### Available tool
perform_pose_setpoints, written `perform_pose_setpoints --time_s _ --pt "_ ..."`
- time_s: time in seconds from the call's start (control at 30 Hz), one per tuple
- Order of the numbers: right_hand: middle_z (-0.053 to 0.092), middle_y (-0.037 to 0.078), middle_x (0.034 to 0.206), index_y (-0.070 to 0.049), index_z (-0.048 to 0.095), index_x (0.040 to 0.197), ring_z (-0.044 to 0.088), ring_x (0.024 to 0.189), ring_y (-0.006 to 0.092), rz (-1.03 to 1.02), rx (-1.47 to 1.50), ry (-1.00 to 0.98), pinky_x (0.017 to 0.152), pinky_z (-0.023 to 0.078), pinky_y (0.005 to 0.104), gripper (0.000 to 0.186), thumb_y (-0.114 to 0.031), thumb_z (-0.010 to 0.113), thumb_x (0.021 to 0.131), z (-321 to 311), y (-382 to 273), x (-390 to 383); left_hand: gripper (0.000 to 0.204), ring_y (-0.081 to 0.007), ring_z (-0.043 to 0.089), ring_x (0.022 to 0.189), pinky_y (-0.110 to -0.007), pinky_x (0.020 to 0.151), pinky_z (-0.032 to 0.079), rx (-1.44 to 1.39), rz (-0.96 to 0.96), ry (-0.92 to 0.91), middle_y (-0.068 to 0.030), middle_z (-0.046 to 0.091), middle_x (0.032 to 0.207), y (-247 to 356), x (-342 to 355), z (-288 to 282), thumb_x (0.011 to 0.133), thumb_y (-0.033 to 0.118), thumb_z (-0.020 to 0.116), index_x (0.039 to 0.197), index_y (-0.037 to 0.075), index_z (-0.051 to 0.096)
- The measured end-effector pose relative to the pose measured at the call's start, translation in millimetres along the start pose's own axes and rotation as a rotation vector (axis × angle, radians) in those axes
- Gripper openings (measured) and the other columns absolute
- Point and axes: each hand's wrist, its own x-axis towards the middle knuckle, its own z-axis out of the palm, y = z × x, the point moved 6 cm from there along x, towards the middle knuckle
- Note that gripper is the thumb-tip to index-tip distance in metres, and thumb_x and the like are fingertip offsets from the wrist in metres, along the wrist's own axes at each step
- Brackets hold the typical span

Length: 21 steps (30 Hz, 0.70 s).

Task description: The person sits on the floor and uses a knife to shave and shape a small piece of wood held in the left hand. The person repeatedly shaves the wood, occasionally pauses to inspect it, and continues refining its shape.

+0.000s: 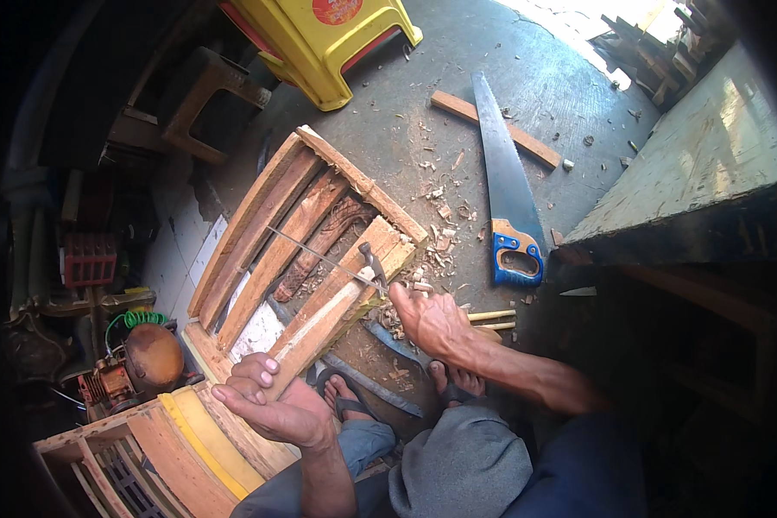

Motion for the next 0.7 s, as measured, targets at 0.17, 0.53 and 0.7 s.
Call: perform_pose_setpoints --time_s 0.17,0.53,0.7 --pt "0.068 0.024 0.094 -0.009 0.044 0.11 0.069 0.074 0.0468 0.072 -0.033 -0.076 0.056 0.053 0.0567 0.015 -0.016 0.048 0.097 5.5 12.0 -5.5 0.044 -0.0159 0.041 0.072 -0.033 0.078 0.042 0.01 -0.025 -0.077 -0.0025 0.037 0.069 2.7 -7.2 1.2 0.113 0.033 0.03 0.073 0.015 0.029" --pt "0.069 0.024 0.082 -0.008 0.044 0.112 0.069 0.073 0.0463 -0.052 -0.003 -0.059 0.061 0.053 0.0582 0.023 -0.014 0.053 0.091 -8.5 -7.4 -18.4 0.048 -0.0146 0.04 0.061 -0.032 0.072 0.038 -0.056 -0.008 -0.231 0.0001 0.03 0.057 1.0 -6.2 3.8 0.105 0.026 0.029 0.058 0.017 0.021" --pt "0.069 0.025 0.079 -0.008 0.043 0.109 0.069 0.07 0.0474 -0.007 -0.041 -0.125 0.059 0.052 0.0579 0.019 -0.015 0.051 0.093 -14.8 4.9 -5.6 0.047 -0.0148 0.041 0.061 -0.037 0.082 0.038 -0.106 0.028 -0.273 -0.0003 0.031 0.057 -0.3 -3.7 8.3 0.104 0.026 0.028 0.058 0.017 0.021"
